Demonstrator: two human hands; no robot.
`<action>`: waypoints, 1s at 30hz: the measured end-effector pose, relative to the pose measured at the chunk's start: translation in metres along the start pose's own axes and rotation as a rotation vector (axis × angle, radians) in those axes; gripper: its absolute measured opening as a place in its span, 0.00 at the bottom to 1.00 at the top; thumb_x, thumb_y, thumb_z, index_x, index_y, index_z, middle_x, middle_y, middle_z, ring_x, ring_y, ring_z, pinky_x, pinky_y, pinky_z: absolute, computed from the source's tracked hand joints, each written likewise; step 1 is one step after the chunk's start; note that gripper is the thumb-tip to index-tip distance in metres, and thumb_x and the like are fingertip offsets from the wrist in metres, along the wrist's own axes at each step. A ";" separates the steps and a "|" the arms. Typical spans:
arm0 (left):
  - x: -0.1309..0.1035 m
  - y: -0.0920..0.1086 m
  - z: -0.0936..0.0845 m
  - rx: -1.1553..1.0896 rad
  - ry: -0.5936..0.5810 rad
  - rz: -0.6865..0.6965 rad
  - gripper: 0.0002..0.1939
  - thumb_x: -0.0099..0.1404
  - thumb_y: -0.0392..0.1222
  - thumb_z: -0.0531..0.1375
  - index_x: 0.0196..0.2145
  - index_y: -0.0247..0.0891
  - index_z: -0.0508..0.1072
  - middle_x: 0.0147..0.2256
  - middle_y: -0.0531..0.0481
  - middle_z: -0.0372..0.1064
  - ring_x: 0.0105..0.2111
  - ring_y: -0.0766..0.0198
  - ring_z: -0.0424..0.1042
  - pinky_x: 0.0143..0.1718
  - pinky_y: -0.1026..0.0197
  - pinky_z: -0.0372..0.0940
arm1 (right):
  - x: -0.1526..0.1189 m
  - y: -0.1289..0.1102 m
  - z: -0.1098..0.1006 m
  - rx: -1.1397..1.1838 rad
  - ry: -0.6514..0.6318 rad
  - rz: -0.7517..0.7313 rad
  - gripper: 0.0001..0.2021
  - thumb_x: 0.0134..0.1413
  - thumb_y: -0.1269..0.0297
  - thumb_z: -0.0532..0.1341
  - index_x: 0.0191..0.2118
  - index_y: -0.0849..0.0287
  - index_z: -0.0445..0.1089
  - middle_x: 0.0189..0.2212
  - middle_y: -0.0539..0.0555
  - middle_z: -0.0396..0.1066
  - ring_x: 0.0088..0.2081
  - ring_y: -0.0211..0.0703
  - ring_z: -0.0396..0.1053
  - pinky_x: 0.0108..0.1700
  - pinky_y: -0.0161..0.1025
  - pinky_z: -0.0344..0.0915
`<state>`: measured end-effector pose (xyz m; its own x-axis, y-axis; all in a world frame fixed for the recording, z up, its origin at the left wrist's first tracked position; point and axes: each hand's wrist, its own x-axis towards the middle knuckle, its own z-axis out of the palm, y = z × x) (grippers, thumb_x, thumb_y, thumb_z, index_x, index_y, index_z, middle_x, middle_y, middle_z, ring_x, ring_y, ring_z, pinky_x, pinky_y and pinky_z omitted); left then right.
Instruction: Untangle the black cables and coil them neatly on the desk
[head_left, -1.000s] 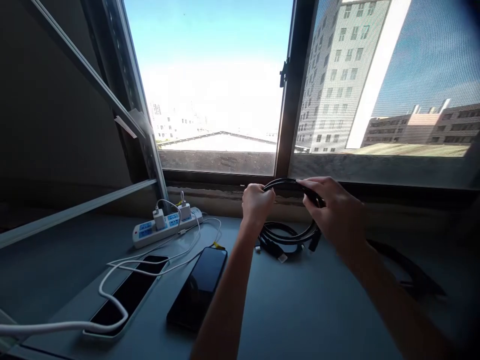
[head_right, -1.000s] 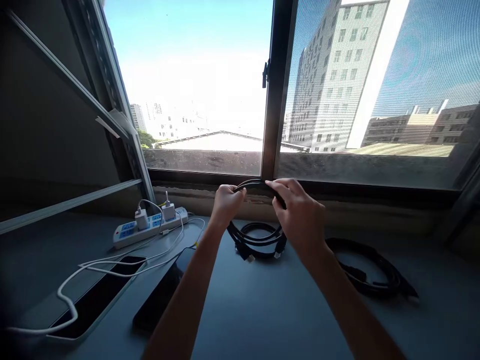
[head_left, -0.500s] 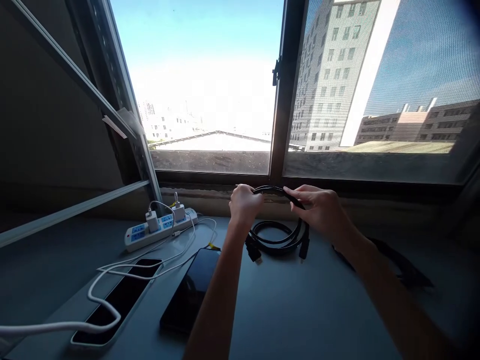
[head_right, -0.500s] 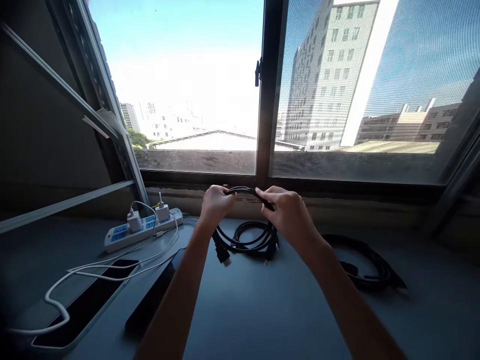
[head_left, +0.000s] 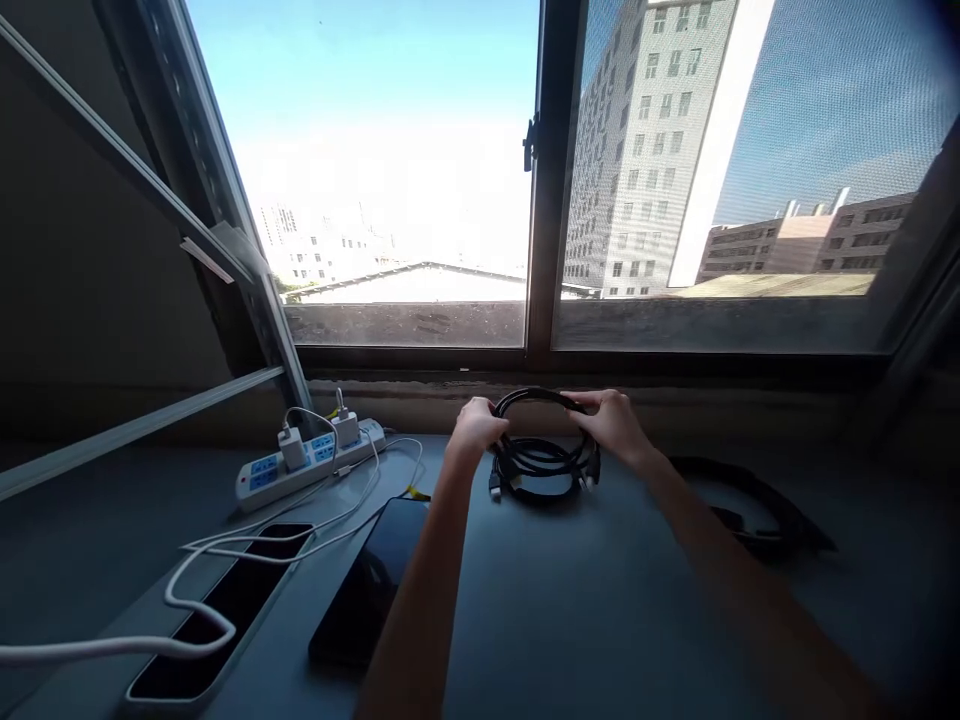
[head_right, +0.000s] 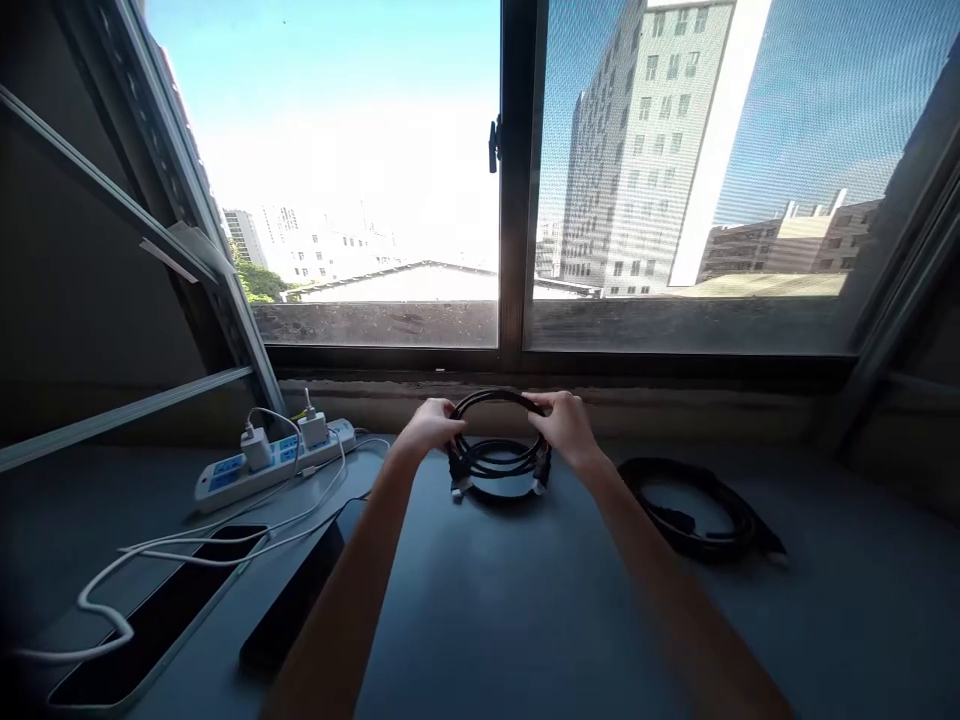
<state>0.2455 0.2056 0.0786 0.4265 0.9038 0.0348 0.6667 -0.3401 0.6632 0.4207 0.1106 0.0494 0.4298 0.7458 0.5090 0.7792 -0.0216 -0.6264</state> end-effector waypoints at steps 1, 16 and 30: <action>0.003 -0.003 0.006 0.029 -0.033 -0.035 0.10 0.55 0.32 0.60 0.37 0.31 0.73 0.30 0.44 0.73 0.27 0.62 0.73 0.25 0.66 0.65 | 0.000 0.006 0.004 -0.014 -0.038 0.014 0.17 0.47 0.71 0.61 0.45 0.59 0.75 0.38 0.53 0.75 0.40 0.46 0.74 0.40 0.34 0.70; 0.010 -0.025 0.057 0.382 -0.079 -0.133 0.14 0.64 0.43 0.58 0.46 0.34 0.69 0.45 0.44 0.67 0.44 0.60 0.69 0.44 0.53 0.67 | -0.013 0.037 0.043 -0.323 -0.380 0.248 0.15 0.54 0.63 0.60 0.48 0.55 0.72 0.45 0.56 0.72 0.47 0.46 0.69 0.45 0.41 0.67; 0.001 -0.021 0.092 0.569 0.081 -0.138 0.15 0.65 0.44 0.57 0.46 0.32 0.68 0.48 0.43 0.66 0.46 0.59 0.68 0.45 0.51 0.66 | -0.021 0.033 0.058 -0.529 -0.312 0.243 0.16 0.58 0.64 0.55 0.51 0.54 0.70 0.48 0.57 0.69 0.46 0.47 0.69 0.42 0.39 0.65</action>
<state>0.2882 0.1894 -0.0042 0.2800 0.9588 0.0483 0.9453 -0.2841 0.1605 0.4111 0.1325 -0.0165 0.5312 0.8348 0.1447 0.8299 -0.4784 -0.2869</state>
